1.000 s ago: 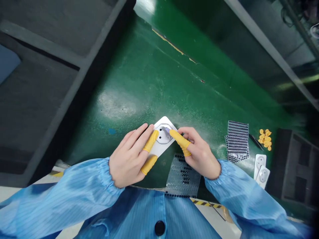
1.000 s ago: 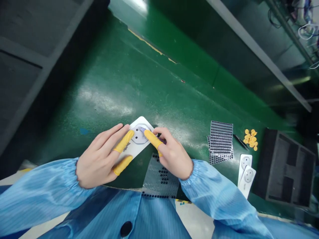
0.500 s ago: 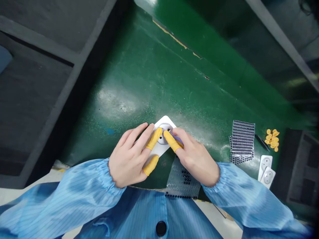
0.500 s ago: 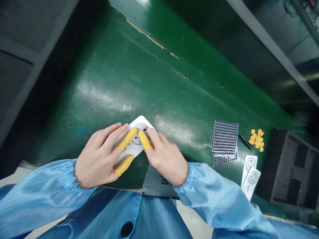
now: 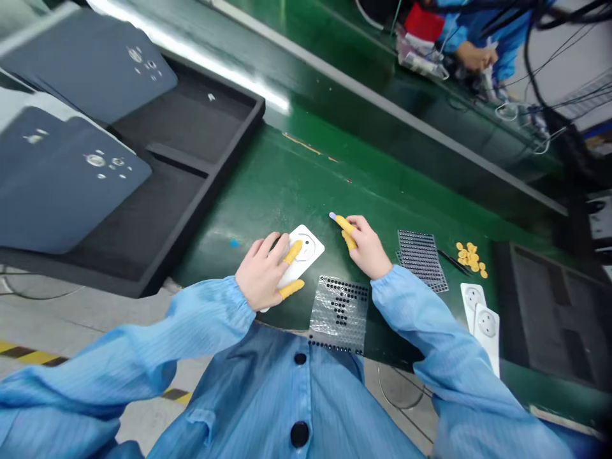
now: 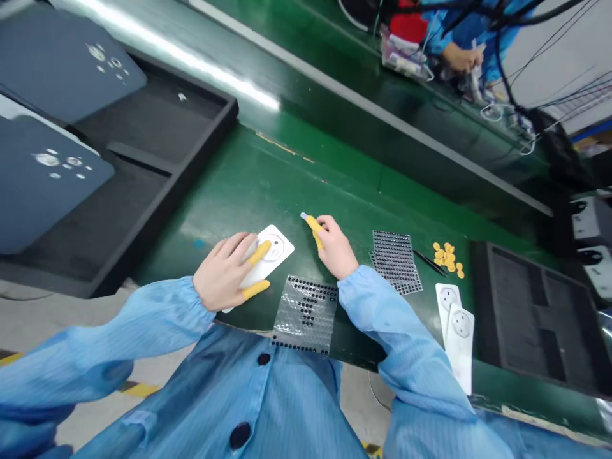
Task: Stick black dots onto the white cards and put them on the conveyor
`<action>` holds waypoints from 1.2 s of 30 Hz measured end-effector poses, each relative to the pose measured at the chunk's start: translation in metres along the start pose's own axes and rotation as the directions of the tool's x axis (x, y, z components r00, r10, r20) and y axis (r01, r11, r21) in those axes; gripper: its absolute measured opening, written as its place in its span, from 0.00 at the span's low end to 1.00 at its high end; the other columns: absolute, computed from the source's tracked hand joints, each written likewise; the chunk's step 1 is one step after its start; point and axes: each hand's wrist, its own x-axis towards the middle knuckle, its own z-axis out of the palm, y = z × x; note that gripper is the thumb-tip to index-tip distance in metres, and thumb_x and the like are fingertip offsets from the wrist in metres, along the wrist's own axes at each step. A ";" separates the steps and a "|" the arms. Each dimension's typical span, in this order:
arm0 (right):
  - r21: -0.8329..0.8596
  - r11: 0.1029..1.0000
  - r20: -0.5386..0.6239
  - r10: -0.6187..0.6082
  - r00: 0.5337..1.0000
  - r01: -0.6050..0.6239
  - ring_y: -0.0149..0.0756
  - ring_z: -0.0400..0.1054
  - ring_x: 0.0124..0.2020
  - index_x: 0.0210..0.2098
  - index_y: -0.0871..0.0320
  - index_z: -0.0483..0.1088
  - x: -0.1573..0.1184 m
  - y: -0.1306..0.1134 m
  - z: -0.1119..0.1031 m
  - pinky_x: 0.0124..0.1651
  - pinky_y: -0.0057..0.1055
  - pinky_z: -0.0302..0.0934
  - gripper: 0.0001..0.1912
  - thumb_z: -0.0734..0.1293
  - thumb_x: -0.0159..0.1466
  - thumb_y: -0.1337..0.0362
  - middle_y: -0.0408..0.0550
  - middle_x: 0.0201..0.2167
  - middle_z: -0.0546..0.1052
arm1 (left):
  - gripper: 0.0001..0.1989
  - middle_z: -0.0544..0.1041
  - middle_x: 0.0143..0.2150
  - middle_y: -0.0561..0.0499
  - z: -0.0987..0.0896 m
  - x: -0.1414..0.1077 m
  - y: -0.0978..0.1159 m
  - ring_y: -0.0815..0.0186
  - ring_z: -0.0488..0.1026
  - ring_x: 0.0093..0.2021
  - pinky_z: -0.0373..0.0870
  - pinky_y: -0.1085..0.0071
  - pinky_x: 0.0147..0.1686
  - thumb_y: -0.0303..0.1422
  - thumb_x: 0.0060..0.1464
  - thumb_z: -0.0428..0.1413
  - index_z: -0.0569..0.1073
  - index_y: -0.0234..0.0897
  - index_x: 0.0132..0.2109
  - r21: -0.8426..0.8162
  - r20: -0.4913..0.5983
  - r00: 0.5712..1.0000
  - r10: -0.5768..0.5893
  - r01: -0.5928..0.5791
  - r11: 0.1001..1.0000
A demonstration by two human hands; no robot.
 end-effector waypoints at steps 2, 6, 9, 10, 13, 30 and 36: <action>-0.024 1.000 -0.037 -0.010 0.999 0.009 0.51 0.57 0.58 0.43 0.62 0.73 0.001 -0.011 0.004 0.59 0.55 0.57 0.13 0.58 0.65 0.70 0.61 0.53 0.66 | 0.32 0.64 0.60 0.30 0.004 -0.005 -0.001 0.40 0.61 0.58 0.64 0.48 0.52 0.47 0.57 0.49 0.66 0.28 0.60 -0.018 -0.032 0.999 0.013 -0.013 1.000; 0.056 0.997 0.037 0.047 0.998 -0.049 0.52 0.51 0.62 0.36 0.61 0.74 -0.011 -0.048 0.014 0.64 0.55 0.51 0.10 0.61 0.63 0.70 0.60 0.58 0.64 | 0.25 0.61 0.64 0.32 0.018 -0.015 -0.002 0.42 0.56 0.64 0.60 0.50 0.58 0.41 0.60 0.48 0.67 0.31 0.60 -0.023 -0.076 0.997 0.017 -0.019 1.000; 0.119 0.985 0.058 0.117 0.991 -0.123 0.50 0.57 0.59 0.34 0.64 0.74 -0.021 -0.065 0.024 0.62 0.50 0.55 0.10 0.60 0.60 0.74 0.62 0.54 0.67 | 0.24 0.61 0.64 0.30 0.023 -0.019 0.000 0.41 0.55 0.65 0.60 0.49 0.58 0.39 0.61 0.46 0.68 0.31 0.59 -0.032 -0.070 0.998 -0.002 0.000 0.999; 0.142 0.978 0.057 0.147 0.987 -0.154 0.49 0.59 0.58 0.34 0.64 0.74 -0.022 -0.067 0.027 0.62 0.48 0.56 0.11 0.60 0.59 0.75 0.62 0.54 0.67 | 0.24 0.61 0.64 0.30 0.023 -0.019 0.001 0.40 0.55 0.65 0.60 0.48 0.57 0.38 0.61 0.46 0.68 0.30 0.59 -0.040 -0.064 0.998 -0.008 0.006 0.999; 0.231 0.938 0.060 0.253 0.966 -0.260 0.45 0.64 0.53 0.31 0.62 0.74 -0.015 -0.066 0.032 0.60 0.45 0.58 0.10 0.61 0.59 0.74 0.58 0.53 0.69 | 0.24 0.59 0.65 0.30 0.019 -0.019 0.002 0.40 0.53 0.66 0.58 0.45 0.57 0.37 0.61 0.47 0.66 0.31 0.60 -0.078 -0.041 0.999 -0.014 0.011 0.997; 0.855 0.335 0.328 0.243 0.913 -0.396 0.26 0.66 0.19 0.25 0.59 0.69 -0.045 -0.131 -0.082 0.25 0.25 0.63 0.18 0.69 0.57 0.50 0.40 0.18 0.71 | 0.43 0.72 0.58 0.41 -0.143 -0.020 0.023 0.57 0.72 0.53 0.66 0.59 0.54 0.39 0.46 0.61 0.53 0.36 0.66 -0.634 0.159 0.976 0.150 -0.016 0.773; 0.949 0.073 0.274 0.283 0.919 -0.306 0.27 0.69 0.19 0.25 0.59 0.73 -0.095 -0.161 -0.124 0.23 0.23 0.66 0.12 0.75 0.54 0.57 0.42 0.19 0.75 | 0.47 0.76 0.54 0.49 -0.187 -0.025 0.066 0.61 0.77 0.45 0.73 0.66 0.45 0.41 0.42 0.63 0.51 0.48 0.67 -0.729 0.086 0.979 0.185 -0.064 0.681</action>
